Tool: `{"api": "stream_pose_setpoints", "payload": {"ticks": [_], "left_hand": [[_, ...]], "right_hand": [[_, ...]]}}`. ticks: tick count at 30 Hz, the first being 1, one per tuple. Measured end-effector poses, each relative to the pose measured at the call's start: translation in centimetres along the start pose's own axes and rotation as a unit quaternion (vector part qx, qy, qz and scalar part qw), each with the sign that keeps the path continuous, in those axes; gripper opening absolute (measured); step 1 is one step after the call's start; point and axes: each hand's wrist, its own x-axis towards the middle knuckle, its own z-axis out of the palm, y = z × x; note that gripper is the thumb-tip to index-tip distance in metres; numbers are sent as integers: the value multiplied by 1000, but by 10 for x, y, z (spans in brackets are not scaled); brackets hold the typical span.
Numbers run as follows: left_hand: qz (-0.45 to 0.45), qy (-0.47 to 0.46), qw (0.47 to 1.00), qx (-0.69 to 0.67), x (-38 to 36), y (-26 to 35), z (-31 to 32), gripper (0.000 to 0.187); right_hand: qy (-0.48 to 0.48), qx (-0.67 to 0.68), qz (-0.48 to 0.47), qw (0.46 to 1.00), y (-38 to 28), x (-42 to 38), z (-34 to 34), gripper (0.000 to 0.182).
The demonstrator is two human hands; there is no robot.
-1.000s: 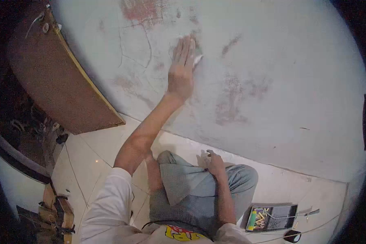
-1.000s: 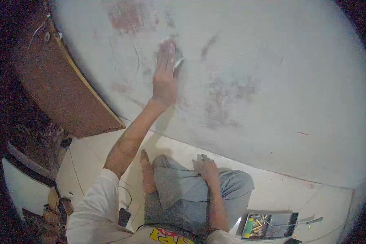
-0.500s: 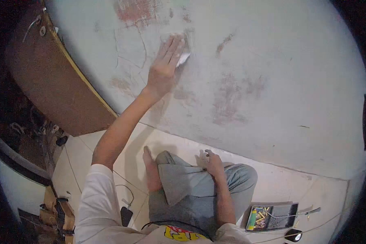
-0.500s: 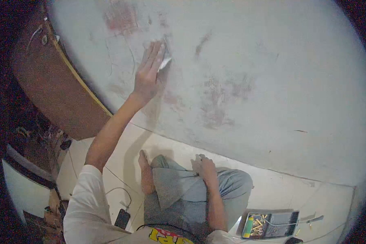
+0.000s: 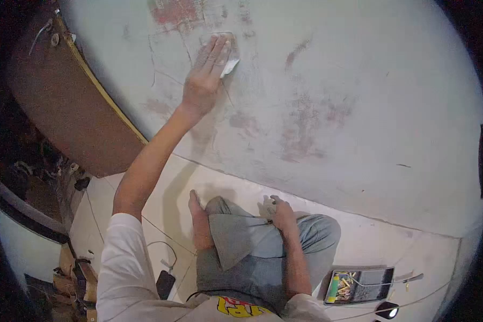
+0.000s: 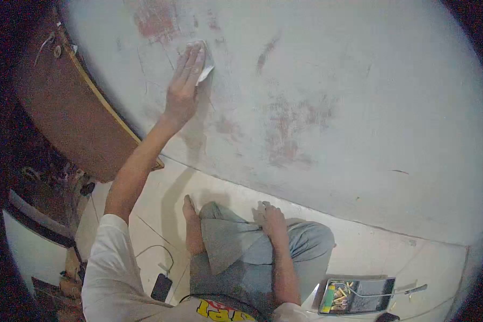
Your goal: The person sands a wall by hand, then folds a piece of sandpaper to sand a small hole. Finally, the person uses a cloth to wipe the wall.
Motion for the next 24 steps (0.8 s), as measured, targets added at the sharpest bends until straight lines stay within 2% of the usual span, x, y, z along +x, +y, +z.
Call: {"api": "stream_pose_setpoints", "payload": {"ticks": [1,2,4,5,7,8,10,12,13,15,16,18,20,23,24], "left_hand": [[-52,69,996,9,5,7,-2,51],[-52,69,996,9,-8,12,4,51],[108,-73,989,-67,-51,25,22,57],[109,-73,989,-65,-56,28,21,57],[195,-174,964,-53,-60,31,17,66],[195,-171,964,-51,-57,23,17,66],[170,-60,984,-5,-38,-1,14,65],[-5,12,1000,8,-3,-12,-3,63],[-6,9,1000,10,2,-8,-3,63],[-50,85,995,-1,10,4,3,63],[-20,41,997,-56,-9,7,11,69],[54,-45,988,-136,-54,31,32,67],[180,-143,970,-79,-97,46,44,61],[207,-187,950,-138,-89,33,41,58],[214,-153,960,-97,-78,22,38,57]], "right_hand": [[-1,-1,-1,1000,3,0,1,46],[10,0,-13,1000,5,0,3,45],[22,5,-24,999,5,-1,5,45],[19,18,-15,1000,5,-1,4,45],[16,32,-7,999,3,0,5,45],[11,20,-9,1000,3,-1,6,45],[6,7,-10,1000,2,0,2,46],[10,8,-22,1000,-6,-4,-3,48],[7,9,-23,1000,-6,-3,0,48],[19,6,-13,1000,-1,0,4,43],[20,6,-13,1000,0,0,2,43],[14,30,-1,999,0,-1,0,44],[29,22,-19,999,1,-4,1,44],[32,4,-43,999,12,1,7,45],[20,2,-45,999,16,2,10,44]]}}
